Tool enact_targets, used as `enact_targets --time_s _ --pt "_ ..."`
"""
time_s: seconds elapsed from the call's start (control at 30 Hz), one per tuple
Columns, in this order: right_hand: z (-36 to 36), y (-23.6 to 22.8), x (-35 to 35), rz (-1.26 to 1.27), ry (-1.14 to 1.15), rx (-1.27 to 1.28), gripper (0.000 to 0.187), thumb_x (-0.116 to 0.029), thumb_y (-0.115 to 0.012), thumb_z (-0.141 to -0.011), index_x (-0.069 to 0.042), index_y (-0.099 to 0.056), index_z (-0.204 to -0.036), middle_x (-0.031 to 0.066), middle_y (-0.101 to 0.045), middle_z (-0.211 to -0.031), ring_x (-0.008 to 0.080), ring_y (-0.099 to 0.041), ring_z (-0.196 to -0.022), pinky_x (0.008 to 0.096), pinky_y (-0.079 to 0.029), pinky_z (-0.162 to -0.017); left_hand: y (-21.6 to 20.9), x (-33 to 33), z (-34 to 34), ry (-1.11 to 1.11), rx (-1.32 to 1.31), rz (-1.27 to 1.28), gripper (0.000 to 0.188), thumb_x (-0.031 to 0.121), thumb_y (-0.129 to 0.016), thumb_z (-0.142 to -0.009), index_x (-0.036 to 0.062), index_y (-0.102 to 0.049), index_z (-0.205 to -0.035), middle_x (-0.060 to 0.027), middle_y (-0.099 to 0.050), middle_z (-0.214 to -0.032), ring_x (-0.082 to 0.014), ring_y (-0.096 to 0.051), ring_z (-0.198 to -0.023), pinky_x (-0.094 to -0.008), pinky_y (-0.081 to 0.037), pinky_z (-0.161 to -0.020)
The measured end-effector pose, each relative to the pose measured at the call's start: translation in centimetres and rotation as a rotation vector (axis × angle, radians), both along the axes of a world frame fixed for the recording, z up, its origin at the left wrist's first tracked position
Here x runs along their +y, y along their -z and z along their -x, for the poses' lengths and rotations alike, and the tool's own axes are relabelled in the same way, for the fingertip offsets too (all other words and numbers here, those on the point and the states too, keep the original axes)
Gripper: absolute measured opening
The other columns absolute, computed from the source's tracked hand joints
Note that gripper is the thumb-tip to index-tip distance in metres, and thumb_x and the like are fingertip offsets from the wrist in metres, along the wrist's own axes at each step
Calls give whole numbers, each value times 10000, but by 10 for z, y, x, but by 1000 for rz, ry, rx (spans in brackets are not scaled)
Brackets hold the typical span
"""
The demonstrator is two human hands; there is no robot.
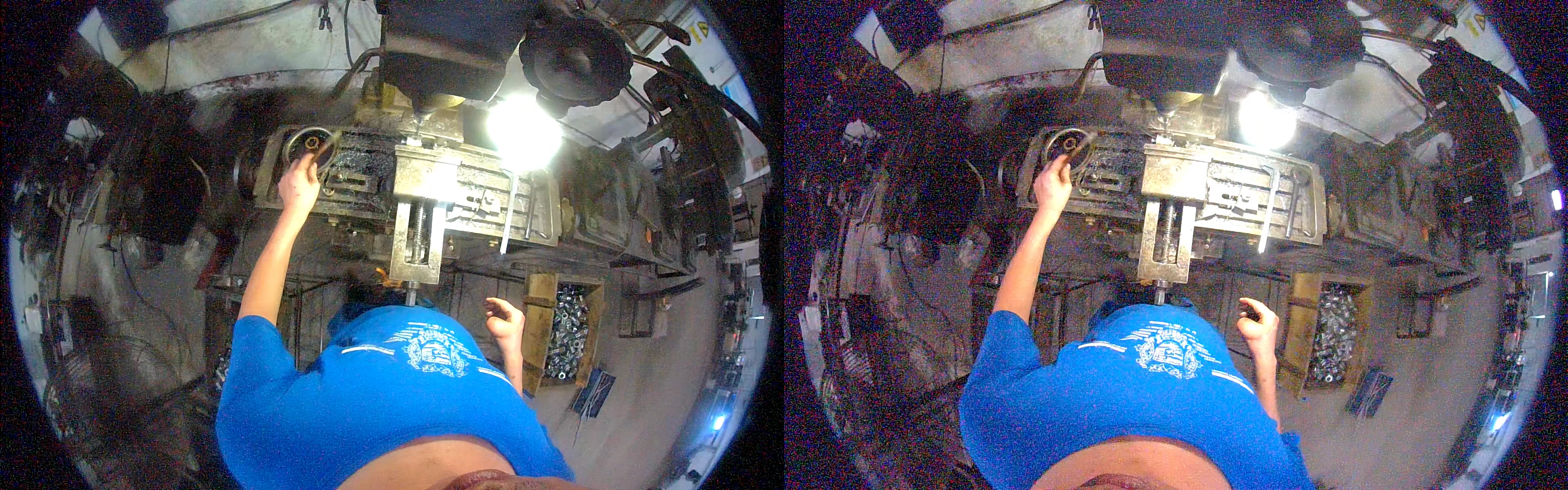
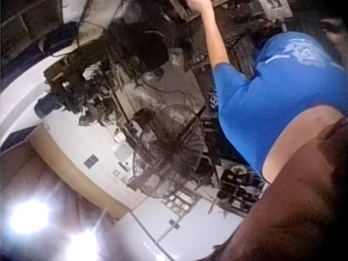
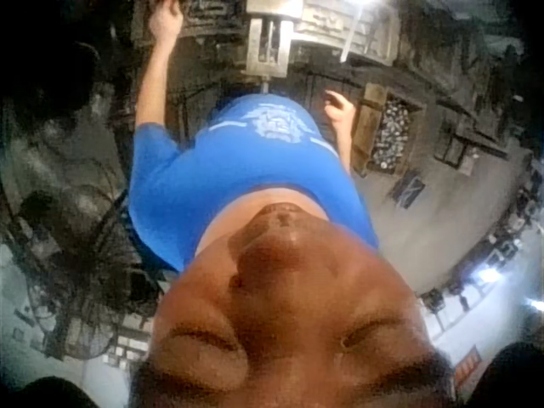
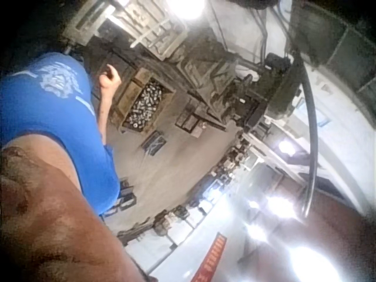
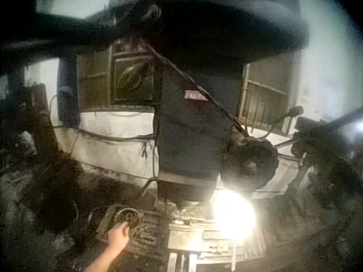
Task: The person operates a milling machine, repeatedly loading small metal parts into the vise, activating the machine, and measuring the parts with a caliper. The person also uses a compressed air nozzle to clear debris from the machine bed and vise area between cycles.
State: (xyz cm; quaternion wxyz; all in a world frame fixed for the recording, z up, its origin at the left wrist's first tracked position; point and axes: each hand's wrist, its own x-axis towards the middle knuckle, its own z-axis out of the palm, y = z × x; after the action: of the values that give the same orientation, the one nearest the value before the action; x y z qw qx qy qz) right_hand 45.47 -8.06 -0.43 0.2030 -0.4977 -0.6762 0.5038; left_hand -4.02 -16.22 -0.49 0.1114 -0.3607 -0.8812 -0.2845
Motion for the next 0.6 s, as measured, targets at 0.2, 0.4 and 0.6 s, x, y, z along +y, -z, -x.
enact_targets --time_s 0.2,0.4,0.6 --pt "0 -13 5 -27 -1 -26 405 9 -508 -618 -9 -631 -1004 41 -638 -862 109 -588 -731 235 -468 -692 -23 -15 -17 101 9 423 424 231 -630 -747 121 -534 -1145 -134 -620 -951 -322 -619 -796 -428 -497 -683" --pt "-15 -94 57 -355 -52 68 441 -7 -478 -600 22 -609 -1020 67 -616 -960 129 -575 -818 257 -457 -779 -26 29 -22 435 -650 -208 457 26 -555 -713 41 -528 -1169 -128 -633 -1008 -232 -622 -904 -332 -484 -796" --pt "5 -267 81 -955 -115 62 500 -172 -542 -619 33 -585 -1073 98 -614 -1007 168 -576 -861 292 -452 -797 17 112 -45 608 -724 -364 566 -72 -438 -647 -61 -454 -1213 -214 -513 -1204 -259 -501 -1129 -295 -354 -981"
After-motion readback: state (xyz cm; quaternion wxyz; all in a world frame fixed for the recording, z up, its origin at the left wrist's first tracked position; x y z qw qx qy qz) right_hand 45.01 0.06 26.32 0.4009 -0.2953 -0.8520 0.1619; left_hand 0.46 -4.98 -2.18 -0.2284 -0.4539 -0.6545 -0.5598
